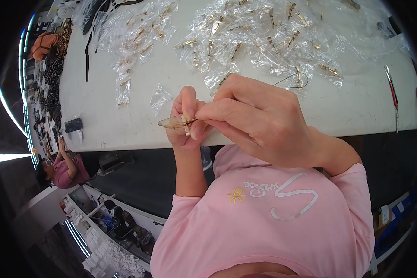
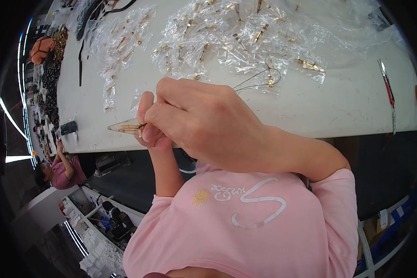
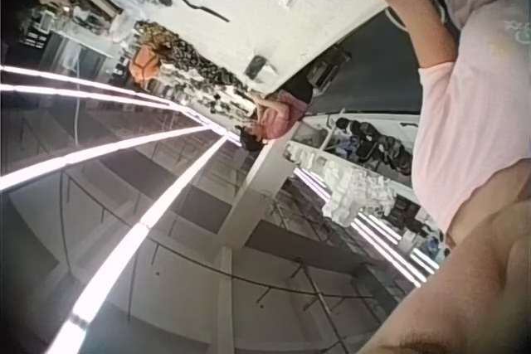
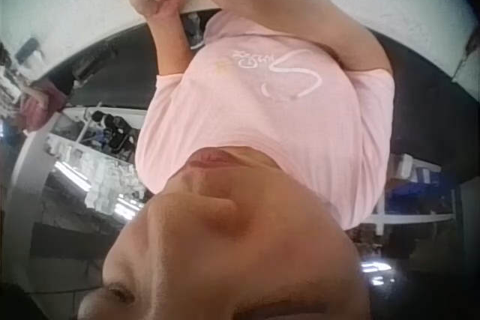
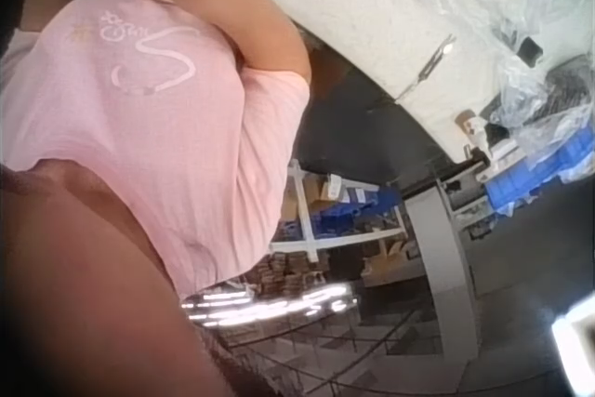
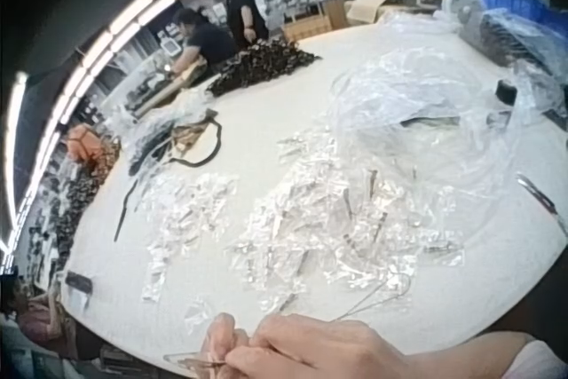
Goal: Threading small metal components onto a wire for hardware assembly.
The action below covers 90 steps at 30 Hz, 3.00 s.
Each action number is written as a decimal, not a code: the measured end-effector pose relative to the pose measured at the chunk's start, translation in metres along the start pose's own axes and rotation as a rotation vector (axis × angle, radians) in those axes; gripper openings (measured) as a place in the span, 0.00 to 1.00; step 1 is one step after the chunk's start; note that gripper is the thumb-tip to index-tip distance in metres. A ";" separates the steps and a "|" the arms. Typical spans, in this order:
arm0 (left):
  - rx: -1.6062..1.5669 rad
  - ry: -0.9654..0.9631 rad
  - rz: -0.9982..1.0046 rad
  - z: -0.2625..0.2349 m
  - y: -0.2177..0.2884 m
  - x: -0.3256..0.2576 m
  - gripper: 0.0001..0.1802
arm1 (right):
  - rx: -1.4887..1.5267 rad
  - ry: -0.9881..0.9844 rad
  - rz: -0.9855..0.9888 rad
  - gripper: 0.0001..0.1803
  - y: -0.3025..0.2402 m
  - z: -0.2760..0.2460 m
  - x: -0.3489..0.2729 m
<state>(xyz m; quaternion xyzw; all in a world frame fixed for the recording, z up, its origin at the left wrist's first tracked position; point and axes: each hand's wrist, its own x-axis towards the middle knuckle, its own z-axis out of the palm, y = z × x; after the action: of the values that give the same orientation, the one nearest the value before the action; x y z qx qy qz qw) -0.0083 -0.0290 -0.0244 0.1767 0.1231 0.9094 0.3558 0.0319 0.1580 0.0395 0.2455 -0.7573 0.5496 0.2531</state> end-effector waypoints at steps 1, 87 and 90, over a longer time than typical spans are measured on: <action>-0.002 0.014 -0.002 0.000 0.000 0.000 0.13 | -0.001 0.004 0.001 0.13 0.000 0.000 0.000; 0.344 0.126 0.129 -0.016 -0.001 -0.012 0.14 | -0.104 0.058 -0.053 0.09 0.007 0.003 -0.009; 0.313 0.094 0.125 -0.018 -0.001 -0.013 0.14 | -0.109 0.049 -0.052 0.09 0.006 0.004 -0.009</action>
<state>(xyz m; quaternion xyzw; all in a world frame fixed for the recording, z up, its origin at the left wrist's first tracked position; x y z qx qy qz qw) -0.0066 -0.0390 -0.0437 0.1945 0.2686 0.9068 0.2604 0.0339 0.1571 0.0283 0.2374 -0.7731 0.5068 0.2986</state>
